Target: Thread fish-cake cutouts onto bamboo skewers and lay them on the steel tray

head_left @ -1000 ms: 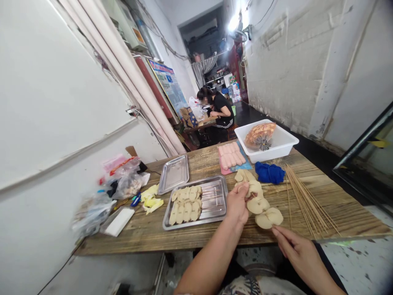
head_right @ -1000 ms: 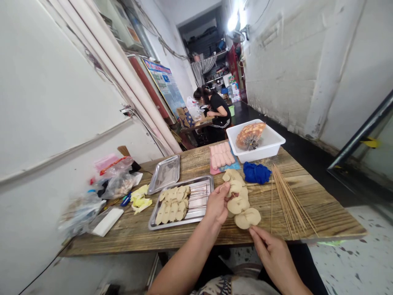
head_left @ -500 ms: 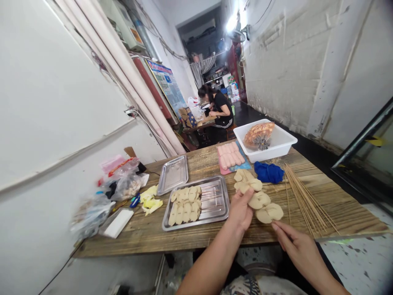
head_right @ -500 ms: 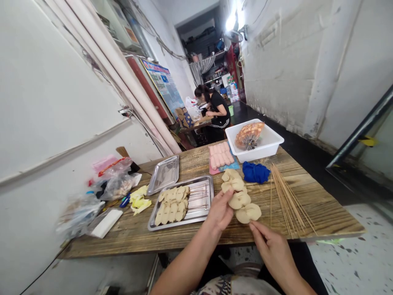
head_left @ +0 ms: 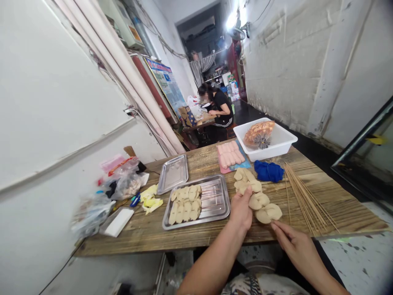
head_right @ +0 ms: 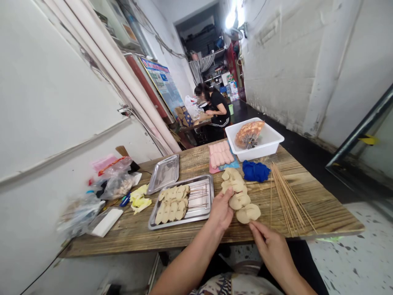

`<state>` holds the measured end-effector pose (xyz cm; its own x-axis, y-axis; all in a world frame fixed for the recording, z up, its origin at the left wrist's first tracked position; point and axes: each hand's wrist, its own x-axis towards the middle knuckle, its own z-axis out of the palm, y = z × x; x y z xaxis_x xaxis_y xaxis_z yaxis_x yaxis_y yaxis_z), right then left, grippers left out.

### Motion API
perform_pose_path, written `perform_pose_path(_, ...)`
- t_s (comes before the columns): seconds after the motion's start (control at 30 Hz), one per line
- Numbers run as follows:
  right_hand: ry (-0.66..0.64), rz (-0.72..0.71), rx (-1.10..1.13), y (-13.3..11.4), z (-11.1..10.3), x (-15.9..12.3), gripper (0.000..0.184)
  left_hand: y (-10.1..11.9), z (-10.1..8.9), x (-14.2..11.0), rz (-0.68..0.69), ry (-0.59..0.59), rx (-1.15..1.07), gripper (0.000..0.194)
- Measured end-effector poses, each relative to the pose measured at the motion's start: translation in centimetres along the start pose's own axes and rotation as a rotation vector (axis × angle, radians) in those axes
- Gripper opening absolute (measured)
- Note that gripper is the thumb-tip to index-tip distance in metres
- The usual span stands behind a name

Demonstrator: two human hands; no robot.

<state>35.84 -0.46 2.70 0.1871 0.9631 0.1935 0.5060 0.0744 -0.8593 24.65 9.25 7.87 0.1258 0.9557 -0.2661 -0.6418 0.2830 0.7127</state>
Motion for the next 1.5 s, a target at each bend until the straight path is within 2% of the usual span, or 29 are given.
perform_pose_path(0.2,-0.002,-0.028,-0.008,0.1,0.0,0.1,0.033,0.8,-0.4,0.7,0.016,-0.011,0.014,0.04)
perform_pose_path(0.6,0.001,-0.056,-0.038,0.3,-0.2,-0.1,0.027,0.3,-0.5,1.0,0.035,-0.013,0.09,0.042)
perform_pose_path(1.0,0.017,-0.021,-0.026,0.6,0.1,0.2,0.028,-0.1,-0.1,0.6,0.024,0.013,0.051,0.045)
perform_pose_path(1.17,0.038,0.026,0.002,0.5,-0.2,0.3,0.03,0.3,-0.3,0.4,-0.037,-0.055,0.007,0.042)
perform_pose_path(1.33,0.037,0.076,0.042,0.0,-0.5,0.5,0.036,0.2,-0.6,-0.8,-0.148,-0.195,0.057,0.038)
perform_pose_path(1.5,-0.008,0.1,0.099,0.0,-0.4,0.4,0.039,-0.4,-1.0,-1.4,-0.197,-0.196,0.133,0.039)
